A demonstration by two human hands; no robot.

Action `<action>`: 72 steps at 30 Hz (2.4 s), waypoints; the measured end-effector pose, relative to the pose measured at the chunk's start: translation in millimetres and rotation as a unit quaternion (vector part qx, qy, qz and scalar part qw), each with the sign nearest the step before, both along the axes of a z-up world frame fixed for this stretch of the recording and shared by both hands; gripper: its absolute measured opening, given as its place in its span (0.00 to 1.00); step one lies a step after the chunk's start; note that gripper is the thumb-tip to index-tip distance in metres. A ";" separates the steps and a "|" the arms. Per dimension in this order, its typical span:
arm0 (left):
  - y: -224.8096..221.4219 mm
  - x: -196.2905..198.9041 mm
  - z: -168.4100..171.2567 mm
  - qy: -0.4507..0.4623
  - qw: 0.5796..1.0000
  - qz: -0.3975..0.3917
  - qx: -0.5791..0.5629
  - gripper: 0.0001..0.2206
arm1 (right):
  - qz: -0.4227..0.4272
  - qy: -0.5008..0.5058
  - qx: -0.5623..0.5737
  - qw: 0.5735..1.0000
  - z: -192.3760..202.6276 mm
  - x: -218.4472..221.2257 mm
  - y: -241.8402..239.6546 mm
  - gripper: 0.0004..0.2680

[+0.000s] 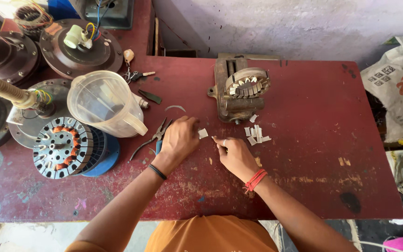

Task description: The person uses a screwdriver and pliers to remove and insert small white insulating pieces into a motor stator held in a bench vise. The person repeatedly picks up pieces, inserts them into slots, and adjusts them with tools.

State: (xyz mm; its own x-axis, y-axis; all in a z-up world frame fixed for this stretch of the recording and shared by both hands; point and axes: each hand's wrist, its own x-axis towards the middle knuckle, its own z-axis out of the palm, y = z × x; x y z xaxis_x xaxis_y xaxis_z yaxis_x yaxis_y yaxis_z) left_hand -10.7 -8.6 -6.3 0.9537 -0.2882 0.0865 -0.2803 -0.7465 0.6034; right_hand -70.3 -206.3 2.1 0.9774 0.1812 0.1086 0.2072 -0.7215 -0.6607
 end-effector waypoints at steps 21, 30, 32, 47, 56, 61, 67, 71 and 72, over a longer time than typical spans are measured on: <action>2.6 18.2 -0.9 0.006 0.993 -0.094 0.065 0.15 | 0.063 0.054 -0.103 0.991 19.8 18.8 -7.9 0.11; 3.9 32.3 25.6 0.077 0.973 -0.153 0.152 0.12 | 0.187 0.001 -0.148 0.971 19.7 34.3 1.4 0.11; 4.4 31.2 27.9 0.075 0.974 -0.155 0.144 0.12 | 0.170 0.039 -0.152 0.973 17.6 35.5 4.0 0.11; 11.0 29.6 10.7 0.072 0.987 -0.138 0.050 0.10 | 0.171 0.062 -0.166 0.969 12.3 37.6 4.6 0.11; 8.8 30.5 4.3 0.065 0.985 -0.145 0.063 0.13 | 0.179 0.088 -0.188 0.962 13.9 36.4 3.1 0.13; 7.4 30.0 4.0 0.076 0.985 -0.144 0.064 0.12 | 0.200 0.047 -0.179 0.962 10.7 34.4 -0.2 0.14; 7.0 27.5 3.2 0.067 0.986 -0.136 0.064 0.11 | 0.188 0.083 -0.178 0.962 12.0 35.0 0.2 0.12; 4.6 30.3 2.5 0.084 0.982 -0.133 0.102 0.11 | 0.164 0.105 -0.199 0.960 18.6 32.9 -8.7 0.12; 5.4 29.5 1.7 0.079 0.984 -0.134 0.088 0.11 | 0.164 0.066 -0.192 0.965 20.4 30.3 -12.8 0.11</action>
State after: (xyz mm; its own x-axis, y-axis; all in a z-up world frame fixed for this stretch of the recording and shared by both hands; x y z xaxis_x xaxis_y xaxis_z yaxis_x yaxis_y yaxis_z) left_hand 18.7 -3.1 -4.6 0.8395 -0.5277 -0.1299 -0.3943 -0.7559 0.5227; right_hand -40.0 -219.1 22.4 0.8618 0.4845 -0.1501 0.3975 -0.8289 -0.3935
